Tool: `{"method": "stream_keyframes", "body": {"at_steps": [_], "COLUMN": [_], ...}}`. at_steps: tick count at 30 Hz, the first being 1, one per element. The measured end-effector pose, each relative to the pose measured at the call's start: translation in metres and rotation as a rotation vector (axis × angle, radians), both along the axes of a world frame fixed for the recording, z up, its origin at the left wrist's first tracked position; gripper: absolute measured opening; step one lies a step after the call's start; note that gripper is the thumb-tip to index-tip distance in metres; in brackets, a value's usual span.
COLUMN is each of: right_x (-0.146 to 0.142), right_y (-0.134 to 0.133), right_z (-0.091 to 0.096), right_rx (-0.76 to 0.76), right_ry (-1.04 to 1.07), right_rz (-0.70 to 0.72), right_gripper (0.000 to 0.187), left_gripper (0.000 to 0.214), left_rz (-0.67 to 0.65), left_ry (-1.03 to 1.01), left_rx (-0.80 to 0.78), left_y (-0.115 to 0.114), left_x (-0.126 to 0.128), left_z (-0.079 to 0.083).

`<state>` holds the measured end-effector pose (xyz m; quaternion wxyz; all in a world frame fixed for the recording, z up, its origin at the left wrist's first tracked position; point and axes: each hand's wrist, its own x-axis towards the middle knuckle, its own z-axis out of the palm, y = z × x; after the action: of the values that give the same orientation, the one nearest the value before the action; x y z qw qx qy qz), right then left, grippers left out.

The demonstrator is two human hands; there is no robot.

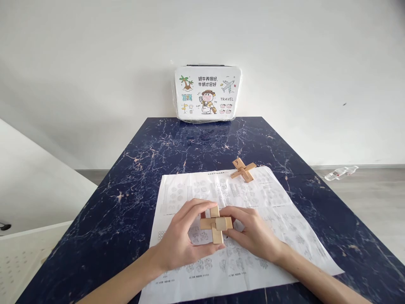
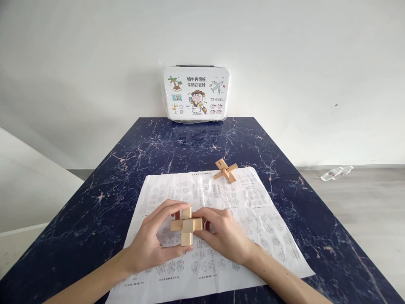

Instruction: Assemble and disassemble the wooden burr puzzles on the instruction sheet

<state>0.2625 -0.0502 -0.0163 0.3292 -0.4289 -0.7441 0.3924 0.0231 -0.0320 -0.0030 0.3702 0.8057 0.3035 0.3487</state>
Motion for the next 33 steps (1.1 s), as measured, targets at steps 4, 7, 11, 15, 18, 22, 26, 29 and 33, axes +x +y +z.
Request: {"method": "stream_keyframes", "body": {"at_steps": [4,7,11,15,18,22,26,29,33], "right_x": [-0.002,-0.001,0.003,0.006,0.007,0.007,0.010,0.013,0.015], "right_y": [-0.002,-0.004,-0.005,-0.005,-0.005,-0.003,-0.002,-0.001,0.004], "right_z": [-0.003,-0.005,-0.004,-0.001,0.000,-0.001,-0.002,0.000,0.005], "right_rx": [-0.013,-0.013,0.003,0.067,0.090,0.086,0.115,0.129,0.118], "right_ry": [0.031,0.029,-0.021,-0.081,-0.116,-0.113,-0.057,-0.002,0.131], "right_rz": [-0.047,-0.082,-0.043,0.048,0.050,0.038,0.012,-0.039,-0.127], "right_gripper": [0.016,0.028,0.059,0.071,0.066,0.064,0.060,0.064,0.071], "left_gripper": [0.069,0.064,0.055,0.053,0.051,0.047,0.033,0.033,0.037], "left_rz": [0.028,0.041,-0.007,-0.056,-0.050,-0.052,-0.064,-0.061,0.023], "left_ry": [0.018,0.024,0.005,0.019,0.038,0.077,0.159,0.191,0.170], "left_rx": [-0.077,-0.163,-0.262,-0.314,-0.318,-0.341,-0.318,-0.304,-0.252], "left_y": [0.001,0.002,0.006,0.008,0.009,0.008,0.008,0.009,0.008], "left_x": [-0.001,0.000,0.003,0.004,0.004,0.004,0.003,0.002,0.001], "left_z": [0.002,0.006,0.011,0.012,0.012,0.015,0.018,0.018,0.012]}}
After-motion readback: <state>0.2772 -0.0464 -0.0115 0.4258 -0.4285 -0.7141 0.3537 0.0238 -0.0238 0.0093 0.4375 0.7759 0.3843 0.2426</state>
